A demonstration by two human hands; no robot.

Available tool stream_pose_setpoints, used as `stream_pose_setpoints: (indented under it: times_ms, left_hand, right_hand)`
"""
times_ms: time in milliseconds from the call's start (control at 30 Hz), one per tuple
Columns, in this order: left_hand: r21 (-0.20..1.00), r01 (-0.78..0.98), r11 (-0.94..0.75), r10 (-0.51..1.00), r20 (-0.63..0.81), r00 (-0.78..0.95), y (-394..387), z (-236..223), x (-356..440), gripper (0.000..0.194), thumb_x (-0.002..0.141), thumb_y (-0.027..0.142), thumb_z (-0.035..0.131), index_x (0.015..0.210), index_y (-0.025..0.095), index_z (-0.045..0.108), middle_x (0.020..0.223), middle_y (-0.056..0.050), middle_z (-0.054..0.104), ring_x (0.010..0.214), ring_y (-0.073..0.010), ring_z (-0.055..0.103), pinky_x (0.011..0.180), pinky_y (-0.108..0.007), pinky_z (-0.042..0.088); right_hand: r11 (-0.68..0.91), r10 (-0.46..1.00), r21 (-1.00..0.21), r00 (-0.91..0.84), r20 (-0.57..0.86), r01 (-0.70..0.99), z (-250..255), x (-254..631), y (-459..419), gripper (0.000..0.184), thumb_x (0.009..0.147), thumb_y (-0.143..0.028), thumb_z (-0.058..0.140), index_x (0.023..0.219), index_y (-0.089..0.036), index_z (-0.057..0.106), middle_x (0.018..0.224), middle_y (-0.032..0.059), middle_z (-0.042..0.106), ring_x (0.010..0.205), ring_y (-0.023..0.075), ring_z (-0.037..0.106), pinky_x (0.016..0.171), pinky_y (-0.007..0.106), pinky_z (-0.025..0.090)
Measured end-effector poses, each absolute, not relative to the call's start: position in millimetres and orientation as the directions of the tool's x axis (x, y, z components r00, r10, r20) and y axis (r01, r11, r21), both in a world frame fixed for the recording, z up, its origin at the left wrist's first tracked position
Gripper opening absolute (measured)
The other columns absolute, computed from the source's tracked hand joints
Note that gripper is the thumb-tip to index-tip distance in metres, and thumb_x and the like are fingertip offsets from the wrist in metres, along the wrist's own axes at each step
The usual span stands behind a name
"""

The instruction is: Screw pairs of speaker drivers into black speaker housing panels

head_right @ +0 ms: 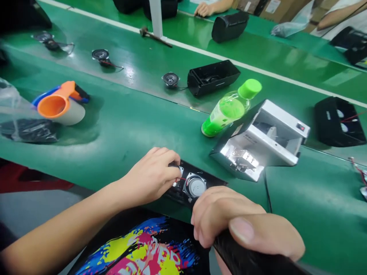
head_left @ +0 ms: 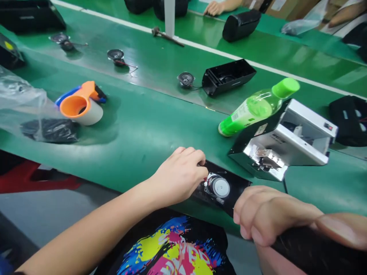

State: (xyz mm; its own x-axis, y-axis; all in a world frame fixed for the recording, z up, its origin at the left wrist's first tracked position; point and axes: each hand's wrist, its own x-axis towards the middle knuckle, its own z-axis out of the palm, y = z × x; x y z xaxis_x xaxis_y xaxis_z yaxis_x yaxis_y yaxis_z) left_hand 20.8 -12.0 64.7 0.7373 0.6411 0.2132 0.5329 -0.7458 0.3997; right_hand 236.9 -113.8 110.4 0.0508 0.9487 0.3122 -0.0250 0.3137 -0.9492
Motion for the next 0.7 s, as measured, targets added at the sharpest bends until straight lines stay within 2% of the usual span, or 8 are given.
stream_pose_setpoints:
  times_ms: [67, 133, 200, 267, 367, 500, 600, 700]
  left_hand:
    - [0.408, 0.530, -0.744, 0.641, 0.209, 0.739, -11, 63, 22, 0.020, 0.108, 0.024, 0.066, 0.091, 0.022, 0.075, 0.111, -0.005, 0.071, 0.100, -0.0246, 0.060, 0.088, -0.043, 0.039]
    - [0.406, 0.524, -0.749, 0.632, 0.201, 0.748, -9, 62, 23, 0.018, 0.107, 0.025, 0.067, 0.092, 0.023, 0.076, 0.106, -0.003, 0.072, 0.095, -0.0238, 0.059, 0.087, -0.043, 0.037]
    - [0.394, 0.524, -0.755, 0.626, 0.194, 0.755, -8, 62, 24, 0.016, 0.106, 0.025, 0.069, 0.091, 0.022, 0.076, 0.103, -0.003, 0.073, 0.092, -0.0238, 0.059, 0.085, -0.044, 0.036]
    - [0.384, 0.525, -0.760, 0.623, 0.200, 0.756, -7, 62, 25, 0.016, 0.105, 0.025, 0.069, 0.090, 0.022, 0.075, 0.100, -0.003, 0.073, 0.091, -0.0241, 0.059, 0.084, -0.044, 0.035]
    - [0.386, 0.519, -0.763, 0.621, 0.213, 0.754, -7, 61, 25, 0.016, 0.104, 0.023, 0.070, 0.089, 0.022, 0.075, 0.097, -0.003, 0.072, 0.090, -0.0238, 0.060, 0.084, -0.044, 0.035]
    - [0.388, 0.519, -0.762, 0.624, 0.225, 0.748, -7, 61, 26, 0.015, 0.102, 0.021, 0.071, 0.088, 0.022, 0.075, 0.097, -0.002, 0.073, 0.090, -0.0236, 0.060, 0.084, -0.044, 0.035]
    - [0.390, 0.515, -0.763, 0.624, 0.239, 0.744, -8, 60, 26, 0.015, 0.102, 0.020, 0.072, 0.087, 0.022, 0.075, 0.095, -0.002, 0.073, 0.090, -0.0235, 0.060, 0.084, -0.044, 0.036]
    - [0.382, 0.512, -0.769, 0.623, 0.268, 0.735, -11, 57, 25, 0.019, 0.104, 0.022, 0.070, 0.086, 0.023, 0.073, 0.093, -0.002, 0.072, 0.089, -0.0233, 0.059, 0.082, -0.045, 0.035]
  right_hand:
    - [0.316, 0.948, -0.947, 0.052, 0.313, -0.062, 107, 234, -109, 0.039, 0.086, -0.065, 0.086, 0.116, -0.044, 0.074, 0.070, -0.0018, 0.068, 0.057, 0.0237, 0.065, 0.060, 0.046, 0.060]
    - [0.263, 0.965, -0.962, 0.032, 0.261, -0.076, 107, 234, -103, 0.023, 0.095, -0.057, 0.079, 0.101, -0.035, 0.077, 0.067, 0.0016, 0.066, 0.058, 0.0250, 0.065, 0.061, 0.048, 0.061]
    - [0.186, 0.983, -0.982, 0.019, 0.185, -0.044, 108, 234, -98, 0.028, 0.105, -0.043, 0.064, 0.083, -0.028, 0.075, 0.064, 0.0051, 0.063, 0.059, 0.0255, 0.064, 0.061, 0.048, 0.061]
    - [0.161, 0.987, -0.987, 0.025, 0.161, 0.014, 109, 233, -96, 0.034, 0.105, -0.031, 0.057, 0.074, -0.026, 0.072, 0.062, 0.0060, 0.060, 0.059, 0.0250, 0.064, 0.060, 0.047, 0.061]
    - [0.191, 0.981, -0.977, 0.000, 0.192, 0.098, 108, 231, -98, 0.021, 0.097, -0.024, 0.068, 0.077, -0.028, 0.073, 0.063, 0.0032, 0.058, 0.057, 0.0229, 0.062, 0.062, 0.046, 0.064]
    - [0.151, 0.985, -0.982, -0.096, 0.141, 0.112, 105, 239, -95, 0.014, 0.092, -0.038, 0.078, 0.082, -0.030, 0.072, 0.072, 0.0052, 0.064, 0.067, 0.0270, 0.070, 0.064, 0.048, 0.067]
    - [0.128, 0.980, -0.989, -0.166, 0.114, 0.075, 104, 249, -87, 0.024, 0.083, -0.048, 0.087, 0.084, -0.030, 0.071, 0.077, 0.0064, 0.066, 0.075, 0.0302, 0.073, 0.063, 0.048, 0.067]
    - [0.142, 0.975, -0.987, -0.185, 0.126, 0.081, 103, 253, -81, 0.030, 0.081, -0.054, 0.088, 0.083, -0.029, 0.071, 0.078, 0.0069, 0.066, 0.077, 0.0302, 0.074, 0.064, 0.048, 0.067]
